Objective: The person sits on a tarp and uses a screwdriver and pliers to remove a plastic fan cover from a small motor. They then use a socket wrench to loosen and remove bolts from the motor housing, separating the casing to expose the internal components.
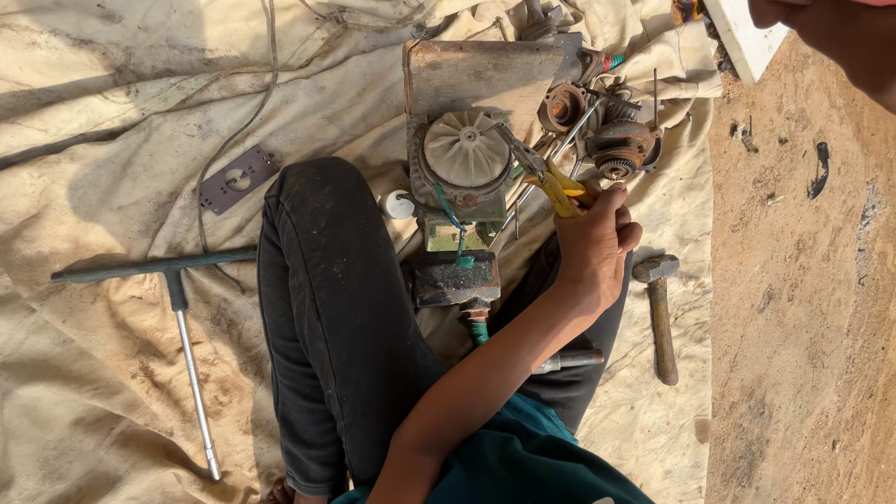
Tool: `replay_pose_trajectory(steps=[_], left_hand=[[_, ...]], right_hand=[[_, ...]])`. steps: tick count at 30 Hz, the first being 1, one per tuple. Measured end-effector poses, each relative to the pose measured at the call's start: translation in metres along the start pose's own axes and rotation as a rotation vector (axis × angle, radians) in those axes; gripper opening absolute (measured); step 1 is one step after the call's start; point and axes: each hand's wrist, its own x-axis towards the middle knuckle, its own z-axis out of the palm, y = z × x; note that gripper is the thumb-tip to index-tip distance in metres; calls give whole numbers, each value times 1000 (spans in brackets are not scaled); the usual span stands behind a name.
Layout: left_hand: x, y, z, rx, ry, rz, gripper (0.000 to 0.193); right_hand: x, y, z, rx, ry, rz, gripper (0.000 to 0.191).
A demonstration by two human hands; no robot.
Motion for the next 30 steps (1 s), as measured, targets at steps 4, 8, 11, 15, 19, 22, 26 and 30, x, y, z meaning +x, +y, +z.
replay_pose_trajectory(steps=[4, 8, 11, 15, 19, 22, 26, 30], left_hand=[[20, -14, -21, -31, -70, 32, 29], [9, -40, -30, 140, -121, -395, 24], [-57, -82, -40, 667, -70, -480, 21], [-82, -76, -55, 1192, -399, -146, 23], [-55, 42, -51, 1808, -622, -61, 45], [-59, 157, -53, 1773, -741, -200, 48], [-51, 213, -34, 1303, -409, 392, 32], [19, 215, -14, 924, 21, 1104, 24]], right_hand=[[24, -29, 19, -61, -64, 70, 16], [20, -35, 31, -337, -579, 577, 14], [-3, -11, 30, 70, -72, 557, 16], [-32, -33, 79, 1110, 405, 585, 29], [-39, -67, 113, 1527, 687, 337, 43], [-32, -70, 104, 1451, 763, 293, 49], [-12, -83, 92, 1228, 822, 268, 58], [12, -104, 107, 1094, 785, 272, 65]])
